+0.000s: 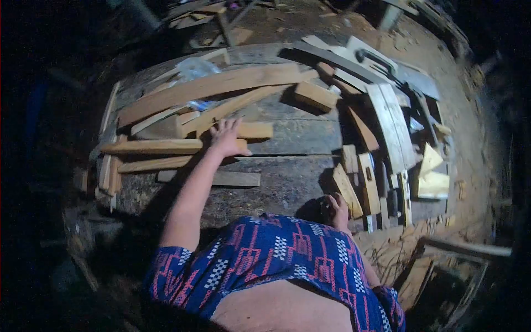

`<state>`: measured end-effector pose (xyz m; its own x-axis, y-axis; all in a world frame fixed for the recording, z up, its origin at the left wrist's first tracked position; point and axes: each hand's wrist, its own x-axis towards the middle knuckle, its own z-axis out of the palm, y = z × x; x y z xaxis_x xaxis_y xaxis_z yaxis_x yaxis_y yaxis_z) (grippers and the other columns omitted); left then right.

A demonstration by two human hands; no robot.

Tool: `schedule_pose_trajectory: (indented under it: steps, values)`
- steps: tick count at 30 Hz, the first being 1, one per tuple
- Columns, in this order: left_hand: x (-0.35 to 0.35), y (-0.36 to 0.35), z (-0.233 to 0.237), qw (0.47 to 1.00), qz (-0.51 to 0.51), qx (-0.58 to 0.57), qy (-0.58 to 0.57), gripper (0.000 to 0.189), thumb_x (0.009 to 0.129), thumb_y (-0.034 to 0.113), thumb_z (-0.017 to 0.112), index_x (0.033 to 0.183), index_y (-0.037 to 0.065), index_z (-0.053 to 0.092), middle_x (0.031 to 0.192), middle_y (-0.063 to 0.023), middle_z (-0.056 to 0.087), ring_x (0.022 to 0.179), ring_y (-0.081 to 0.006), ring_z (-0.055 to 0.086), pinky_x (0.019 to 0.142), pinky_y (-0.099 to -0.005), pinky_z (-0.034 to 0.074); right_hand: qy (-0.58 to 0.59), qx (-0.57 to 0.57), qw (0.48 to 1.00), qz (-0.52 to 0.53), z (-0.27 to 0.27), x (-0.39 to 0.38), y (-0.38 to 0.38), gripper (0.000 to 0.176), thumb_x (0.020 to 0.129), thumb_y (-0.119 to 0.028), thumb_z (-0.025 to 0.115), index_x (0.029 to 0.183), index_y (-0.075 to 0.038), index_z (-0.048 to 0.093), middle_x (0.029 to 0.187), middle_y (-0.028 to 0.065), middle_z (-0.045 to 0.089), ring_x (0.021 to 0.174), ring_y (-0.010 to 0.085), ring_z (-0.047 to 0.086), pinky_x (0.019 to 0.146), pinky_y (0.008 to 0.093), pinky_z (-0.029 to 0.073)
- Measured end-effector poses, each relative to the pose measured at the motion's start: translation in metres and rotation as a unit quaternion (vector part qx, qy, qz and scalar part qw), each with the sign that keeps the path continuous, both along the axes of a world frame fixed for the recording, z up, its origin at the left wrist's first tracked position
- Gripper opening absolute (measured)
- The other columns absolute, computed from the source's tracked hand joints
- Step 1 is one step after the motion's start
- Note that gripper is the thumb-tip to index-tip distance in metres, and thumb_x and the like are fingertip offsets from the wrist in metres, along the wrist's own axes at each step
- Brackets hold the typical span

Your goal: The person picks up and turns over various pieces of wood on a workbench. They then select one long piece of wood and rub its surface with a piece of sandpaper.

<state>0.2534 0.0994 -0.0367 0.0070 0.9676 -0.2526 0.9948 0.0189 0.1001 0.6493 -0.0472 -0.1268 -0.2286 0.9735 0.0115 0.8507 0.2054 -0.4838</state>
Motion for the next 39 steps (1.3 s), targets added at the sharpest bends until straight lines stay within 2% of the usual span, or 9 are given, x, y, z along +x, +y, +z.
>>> schedule_pose_trajectory:
  steps: [3,5,11,17,22,25,32,34,39]
  values:
    - [0.006,-0.006,-0.008,0.999,-0.047,0.02,0.007,0.101,0.045,0.049,0.076,0.128,0.013,0.032,0.13,-0.0097,0.031,0.122,-0.0305,0.022,0.095,-0.0542,0.019,0.123,-0.143,0.98,-0.066,0.029,0.003,0.009,0.045,0.067,-0.011,0.061,0.111,-0.012,0.051,0.112,0.0162,0.047,0.098,0.0339,0.05,0.08,0.0375,0.042]
    - [0.007,-0.018,0.0,0.999,-0.045,0.007,-0.009,0.095,0.045,0.046,0.075,0.125,0.013,0.036,0.128,-0.0086,0.032,0.122,-0.029,0.023,0.096,-0.051,0.017,0.073,0.054,0.995,-0.029,0.029,0.008,0.012,0.046,0.066,-0.013,0.064,0.11,-0.012,0.051,0.107,0.0157,0.049,0.093,0.035,0.052,0.074,0.0375,0.045]
    - [0.004,-0.028,-0.027,0.997,-0.06,0.05,0.0,0.099,0.05,0.044,0.074,0.131,0.015,0.024,0.131,-0.0104,0.026,0.126,-0.0295,0.014,0.099,-0.0523,0.007,0.157,0.127,0.956,-0.213,0.07,0.055,0.065,0.046,0.063,0.001,0.061,0.107,-0.007,0.05,0.098,0.014,0.052,0.087,0.0296,0.055,0.07,0.0336,0.045]
    - [0.01,-0.029,-0.026,0.998,-0.043,0.017,0.033,0.107,0.054,0.046,0.073,0.135,0.014,0.011,0.138,-0.0126,0.013,0.129,-0.0317,0.003,0.101,-0.0523,0.001,0.096,0.171,0.959,-0.205,0.062,0.071,0.118,0.055,0.068,-0.021,0.067,0.116,-0.013,0.042,0.1,0.0147,0.051,0.092,0.0326,0.051,0.075,0.0392,0.044]
    - [0.005,-0.03,-0.035,0.997,-0.056,0.015,0.047,0.111,0.053,0.046,0.074,0.136,0.014,0.007,0.14,-0.0121,0.008,0.13,-0.0323,0.001,0.101,-0.0529,0.001,-0.038,-0.069,0.948,-0.31,0.062,0.019,0.17,0.085,0.06,-0.043,0.071,0.128,-0.016,0.027,0.114,0.0239,0.038,0.103,0.0376,0.042,0.081,0.0494,0.037]
    - [0.004,-0.03,-0.035,0.998,-0.04,-0.005,0.049,0.112,0.053,0.042,0.076,0.136,0.015,0.005,0.14,-0.0104,0.006,0.13,-0.0315,-0.001,0.101,-0.0519,0.001,0.062,0.049,0.927,-0.366,0.049,-0.019,0.174,0.085,0.062,-0.032,0.072,0.131,-0.018,0.025,0.124,0.0284,0.025,0.113,0.0427,0.029,0.095,0.0449,0.026]
    - [-0.002,-0.027,-0.037,0.997,-0.054,-0.015,0.051,0.113,0.054,0.042,0.075,0.137,0.015,0.003,0.141,-0.0108,0.006,0.131,-0.0303,-0.001,0.102,-0.0513,0.003,0.159,0.066,0.97,-0.171,0.069,-0.012,0.126,0.067,0.062,-0.017,0.071,0.122,-0.013,0.039,0.113,0.0126,0.049,0.103,0.0314,0.048,0.089,0.038,0.039]
    - [-0.003,-0.028,-0.038,0.997,-0.043,-0.025,0.06,0.114,0.054,0.044,0.075,0.137,0.015,0.003,0.141,-0.0111,0.005,0.131,-0.0305,-0.002,0.102,-0.0509,0.002,0.226,0.213,0.936,-0.167,0.062,0.03,0.109,0.065,0.059,-0.008,0.069,0.118,-0.01,0.044,0.112,0.0133,0.051,0.104,0.0294,0.049,0.09,0.0357,0.038]
    - [-0.01,-0.023,-0.044,0.997,-0.046,-0.023,0.051,0.116,0.052,0.045,0.076,0.136,0.014,0.002,0.141,-0.0107,0.002,0.13,-0.0317,-0.004,0.101,-0.0535,0.0,0.012,0.184,0.944,-0.275,0.055,0.128,0.036,0.064,0.06,-0.011,0.067,0.119,-0.008,0.043,0.108,0.0141,0.052,0.097,0.0301,0.05,0.084,0.0379,0.04]
